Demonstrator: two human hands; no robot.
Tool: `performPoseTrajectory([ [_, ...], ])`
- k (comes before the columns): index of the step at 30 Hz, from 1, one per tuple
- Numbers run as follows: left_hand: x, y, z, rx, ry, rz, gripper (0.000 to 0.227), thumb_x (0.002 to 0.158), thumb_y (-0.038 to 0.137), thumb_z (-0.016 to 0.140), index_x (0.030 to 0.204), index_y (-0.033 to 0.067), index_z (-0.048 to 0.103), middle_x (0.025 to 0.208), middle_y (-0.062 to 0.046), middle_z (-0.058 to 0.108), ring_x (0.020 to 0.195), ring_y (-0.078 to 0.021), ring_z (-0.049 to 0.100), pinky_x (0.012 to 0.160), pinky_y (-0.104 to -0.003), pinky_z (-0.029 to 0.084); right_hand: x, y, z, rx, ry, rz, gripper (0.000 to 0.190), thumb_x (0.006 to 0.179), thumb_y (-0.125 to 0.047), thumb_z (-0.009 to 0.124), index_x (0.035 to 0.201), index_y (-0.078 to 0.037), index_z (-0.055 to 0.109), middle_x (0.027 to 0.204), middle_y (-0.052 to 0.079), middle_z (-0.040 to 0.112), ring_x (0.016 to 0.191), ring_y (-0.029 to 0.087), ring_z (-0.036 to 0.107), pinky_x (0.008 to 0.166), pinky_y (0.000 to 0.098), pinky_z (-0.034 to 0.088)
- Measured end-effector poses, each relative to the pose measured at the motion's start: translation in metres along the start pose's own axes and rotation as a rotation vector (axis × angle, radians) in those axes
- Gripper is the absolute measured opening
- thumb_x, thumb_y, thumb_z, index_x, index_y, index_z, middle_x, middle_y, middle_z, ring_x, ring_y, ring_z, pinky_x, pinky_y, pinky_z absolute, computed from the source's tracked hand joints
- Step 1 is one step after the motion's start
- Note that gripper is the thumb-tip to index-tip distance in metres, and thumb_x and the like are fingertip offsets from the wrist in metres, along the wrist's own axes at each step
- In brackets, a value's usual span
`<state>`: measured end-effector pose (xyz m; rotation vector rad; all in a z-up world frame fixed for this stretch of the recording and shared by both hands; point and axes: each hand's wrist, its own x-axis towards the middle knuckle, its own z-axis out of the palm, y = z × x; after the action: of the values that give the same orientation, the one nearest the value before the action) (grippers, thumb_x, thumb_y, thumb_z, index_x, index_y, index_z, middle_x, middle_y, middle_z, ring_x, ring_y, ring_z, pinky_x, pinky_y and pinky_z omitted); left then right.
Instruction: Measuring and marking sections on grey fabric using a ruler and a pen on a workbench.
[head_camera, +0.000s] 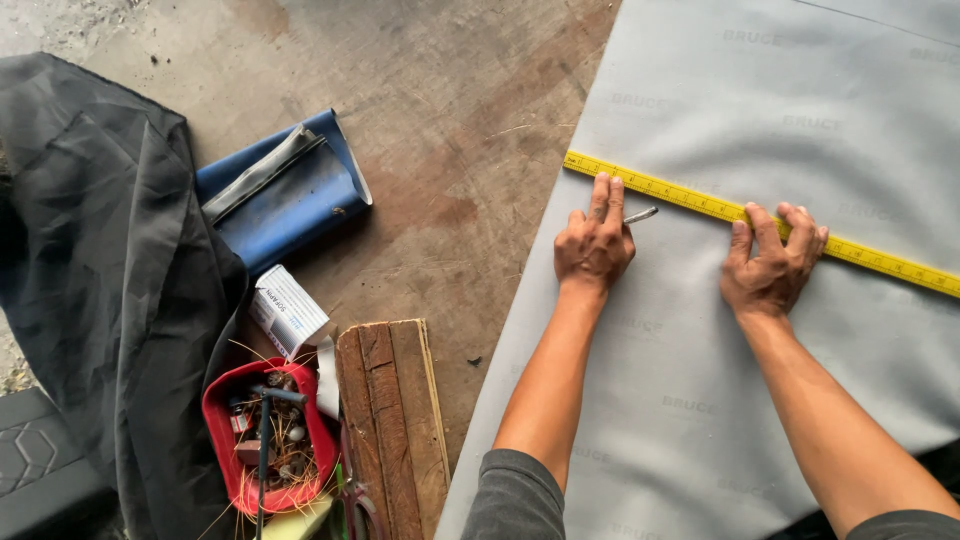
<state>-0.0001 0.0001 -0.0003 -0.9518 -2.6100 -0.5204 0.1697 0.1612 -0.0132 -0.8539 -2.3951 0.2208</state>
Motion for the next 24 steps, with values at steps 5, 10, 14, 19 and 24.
performPoseTrajectory([
  [5, 0.000, -0.003, -0.011, -0.046, -0.050, -0.011, 0.058, 0.087, 0.023, 0.067, 0.145, 0.0219, 0.064, 0.155, 0.002, 0.058, 0.067, -0.0297, 0.062, 0.046, -0.046, 0.052, -0.003, 0.010, 0.008, -0.040, 0.054, -0.042, 0.021, 0.112, -0.022, 0.072, 0.123, -0.008, 0.083, 0.132, 0.025, 0.064, 0.126, 0.050, 0.060, 0.112, 0.0665, 0.034],
  [10, 0.038, -0.021, -0.036, -0.525, 0.285, 0.009, 0.036, 0.100, 0.042, 0.060, 0.125, 0.0208, 0.073, 0.117, 0.000, 0.060, 0.097, -0.0248, 0.061, 0.093, -0.038, 0.052, -0.004, 0.024, 0.023, -0.097, 0.093, -0.027, 0.023, 0.105, -0.035, 0.077, 0.120, -0.018, 0.082, 0.125, 0.011, 0.061, 0.128, 0.038, 0.061, 0.116, 0.0553, 0.034],
  [14, 0.085, -0.003, -0.039, -1.027, -0.072, -0.320, 0.041, 0.111, 0.042, 0.047, 0.092, 0.0153, 0.072, 0.057, -0.002, 0.056, 0.058, -0.0234, 0.061, 0.066, -0.037, 0.053, -0.004, 0.012, 0.015, -0.111, 0.102, -0.003, 0.024, 0.107, -0.038, 0.073, 0.119, -0.020, 0.082, 0.125, 0.010, 0.062, 0.128, 0.036, 0.061, 0.117, 0.0528, 0.033],
  [19, 0.117, 0.007, 0.023, -1.321, -0.500, -0.201, 0.013, 0.088, 0.015, 0.074, 0.101, 0.0156, 0.078, 0.066, -0.002, 0.071, 0.067, -0.0096, 0.063, 0.071, -0.027, 0.054, 0.002, 0.003, 0.012, -0.112, 0.127, 0.030, 0.025, 0.106, -0.042, 0.070, 0.117, -0.022, 0.082, 0.124, 0.009, 0.064, 0.129, 0.034, 0.062, 0.118, 0.0525, 0.035],
  [24, 0.115, 0.011, 0.031, -1.174, -0.554, -0.214, 0.011, 0.077, 0.008, 0.067, 0.082, 0.0140, 0.075, 0.054, -0.004, 0.062, 0.054, -0.0128, 0.057, 0.059, -0.028, 0.049, 0.000, 0.003, 0.012, -0.089, 0.102, 0.075, 0.026, 0.107, -0.042, 0.070, 0.118, -0.022, 0.082, 0.125, 0.009, 0.064, 0.131, 0.034, 0.061, 0.120, 0.0529, 0.032],
])
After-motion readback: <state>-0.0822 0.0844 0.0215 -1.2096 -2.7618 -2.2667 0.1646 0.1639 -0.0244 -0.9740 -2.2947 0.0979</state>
